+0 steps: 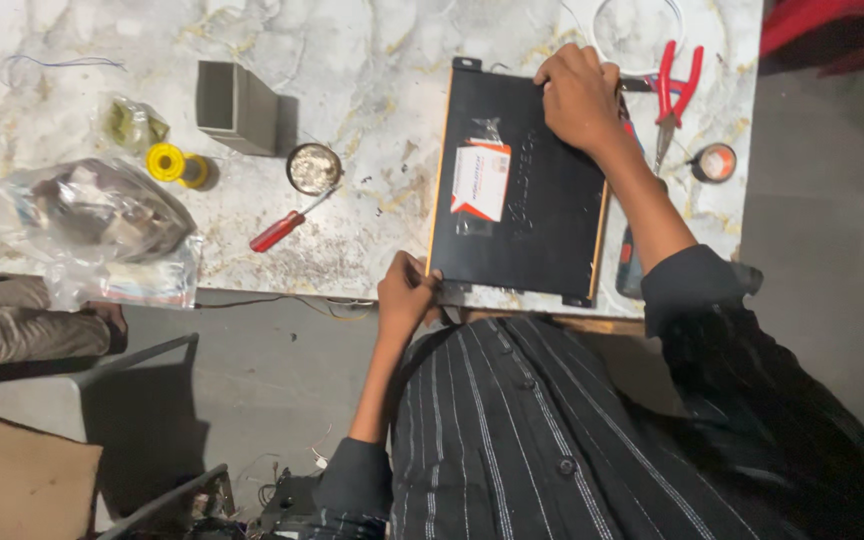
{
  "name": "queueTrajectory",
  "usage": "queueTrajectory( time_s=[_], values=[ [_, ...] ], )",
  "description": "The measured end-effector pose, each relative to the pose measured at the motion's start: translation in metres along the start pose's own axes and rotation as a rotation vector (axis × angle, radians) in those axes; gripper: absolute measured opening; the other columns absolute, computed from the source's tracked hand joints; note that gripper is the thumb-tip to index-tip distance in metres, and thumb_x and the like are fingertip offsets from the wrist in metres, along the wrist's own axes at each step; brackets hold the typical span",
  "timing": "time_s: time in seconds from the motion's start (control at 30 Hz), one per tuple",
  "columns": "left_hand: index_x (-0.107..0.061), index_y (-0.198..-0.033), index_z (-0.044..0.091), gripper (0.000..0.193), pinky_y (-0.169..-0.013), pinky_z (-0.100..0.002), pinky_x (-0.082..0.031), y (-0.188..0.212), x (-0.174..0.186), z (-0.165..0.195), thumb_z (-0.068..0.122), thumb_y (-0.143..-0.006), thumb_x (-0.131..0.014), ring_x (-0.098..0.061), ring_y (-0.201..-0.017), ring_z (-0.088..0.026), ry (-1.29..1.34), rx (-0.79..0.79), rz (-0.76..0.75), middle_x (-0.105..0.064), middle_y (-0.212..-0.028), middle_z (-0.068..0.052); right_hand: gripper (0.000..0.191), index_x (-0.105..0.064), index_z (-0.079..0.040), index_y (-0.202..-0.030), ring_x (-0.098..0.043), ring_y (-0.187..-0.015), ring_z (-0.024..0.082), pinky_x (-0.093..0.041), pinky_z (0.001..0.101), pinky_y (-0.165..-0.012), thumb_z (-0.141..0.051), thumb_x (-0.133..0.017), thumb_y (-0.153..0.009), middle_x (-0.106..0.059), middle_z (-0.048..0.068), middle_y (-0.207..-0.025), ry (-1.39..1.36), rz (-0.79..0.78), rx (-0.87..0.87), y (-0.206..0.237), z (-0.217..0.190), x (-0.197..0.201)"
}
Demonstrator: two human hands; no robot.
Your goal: The person uses a cordless drill to fasten screws into a blue circuit board mounted on an orange frame. They then place a black metal cover over the assembly and secure it with additional screws using the drill.
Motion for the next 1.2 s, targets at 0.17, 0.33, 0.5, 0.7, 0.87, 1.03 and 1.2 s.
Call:
queueTrajectory(
  time_s=[0.17, 0.33, 0.5, 0.7, 0.87, 1.03, 1.2],
  values=[
    [-0.055, -0.084, 0.003, 0.027, -0.054, -0.032, -0.049, -0.006, 0.002, -0.003, 0.015, -0.082, -0.079, -0.064, -0.055, -0.014, 0.042, 0.107, -0.062, -0.065, -0.064, -0.008, 0.013, -0.068, -0.013, -0.099, -0.053, -0.109, 0.028, -0.034, 0.0479, -0.092, -0.002, -0.062, -0.095, -0.058, 0.005, -0.106, -0.033, -0.020, 0.075, -0.029, -0.024, -0.025],
    [-0.056, -0.083, 0.002, 0.027, -0.055, -0.030, -0.048, -0.004, 0.004, -0.003, 0.012, -0.080, -0.081, -0.060, -0.057, -0.013, 0.066, 0.088, -0.040, -0.064, -0.063, -0.007, 0.013, -0.067, -0.010, -0.099, -0.052, -0.107, 0.028, -0.037, 0.0456, -0.090, -0.001, -0.063, -0.091, -0.058, 0.006, -0.105, 0.007, -0.019, 0.079, -0.033, -0.038, -0.033],
    [-0.056, -0.084, 0.002, 0.026, -0.056, -0.029, -0.047, -0.003, 0.000, -0.006, 0.009, -0.081, -0.081, -0.057, -0.058, -0.011, 0.085, 0.108, -0.040, -0.062, -0.063, -0.006, 0.017, -0.065, -0.007, -0.103, -0.051, -0.106, 0.030, -0.038, 0.0458, -0.086, -0.002, -0.067, -0.087, -0.056, 0.008, -0.107, 0.165, 0.003, 0.108, -0.025, -0.050, -0.037],
    [-0.055, -0.082, 0.002, 0.027, -0.055, -0.029, -0.046, -0.002, 0.002, -0.002, 0.005, -0.080, -0.082, -0.055, -0.058, -0.010, 0.094, 0.093, -0.021, -0.061, -0.062, -0.006, 0.024, -0.061, -0.002, -0.107, -0.049, -0.108, 0.032, -0.038, 0.0463, -0.087, -0.006, -0.069, -0.085, -0.053, 0.013, -0.110, 0.247, -0.015, 0.131, -0.027, -0.059, -0.047],
    [-0.055, -0.083, 0.002, 0.028, -0.055, -0.029, -0.046, -0.001, 0.001, -0.003, 0.006, -0.079, -0.082, -0.056, -0.056, -0.011, 0.074, 0.113, -0.019, -0.062, -0.061, -0.007, 0.018, -0.060, -0.004, -0.104, -0.048, -0.108, 0.034, -0.039, 0.0483, -0.087, -0.005, -0.069, -0.088, -0.051, 0.013, -0.110, 0.083, -0.051, 0.098, -0.028, -0.057, -0.047],
    [-0.060, -0.085, 0.000, 0.027, -0.054, -0.031, -0.045, 0.001, 0.004, -0.003, 0.013, -0.080, -0.083, -0.054, -0.056, -0.013, 0.068, 0.076, 0.031, -0.063, -0.062, -0.008, 0.021, -0.060, -0.006, -0.109, -0.052, -0.113, 0.035, -0.042, 0.0498, -0.096, 0.002, -0.065, -0.091, -0.054, 0.012, -0.114, -0.106, -0.001, 0.085, -0.010, -0.055, -0.027],
    [-0.065, -0.077, 0.001, 0.039, -0.054, -0.035, -0.048, 0.012, -0.002, -0.018, 0.036, -0.090, -0.075, -0.064, -0.054, -0.019, -0.004, 0.231, -0.029, -0.065, -0.060, -0.012, 0.020, -0.060, -0.002, -0.114, -0.057, -0.110, 0.038, -0.046, 0.0470, -0.095, 0.005, -0.066, -0.096, -0.059, 0.015, -0.115, -0.109, 0.133, -0.070, 0.033, -0.028, 0.017]
  ],
)
Point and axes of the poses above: each hand's wrist, its own y-axis away from the middle knuckle, its own x-axis out of the back of the hand, z = x × y, the point moved 9 cm from there along -y, towards the middle knuckle
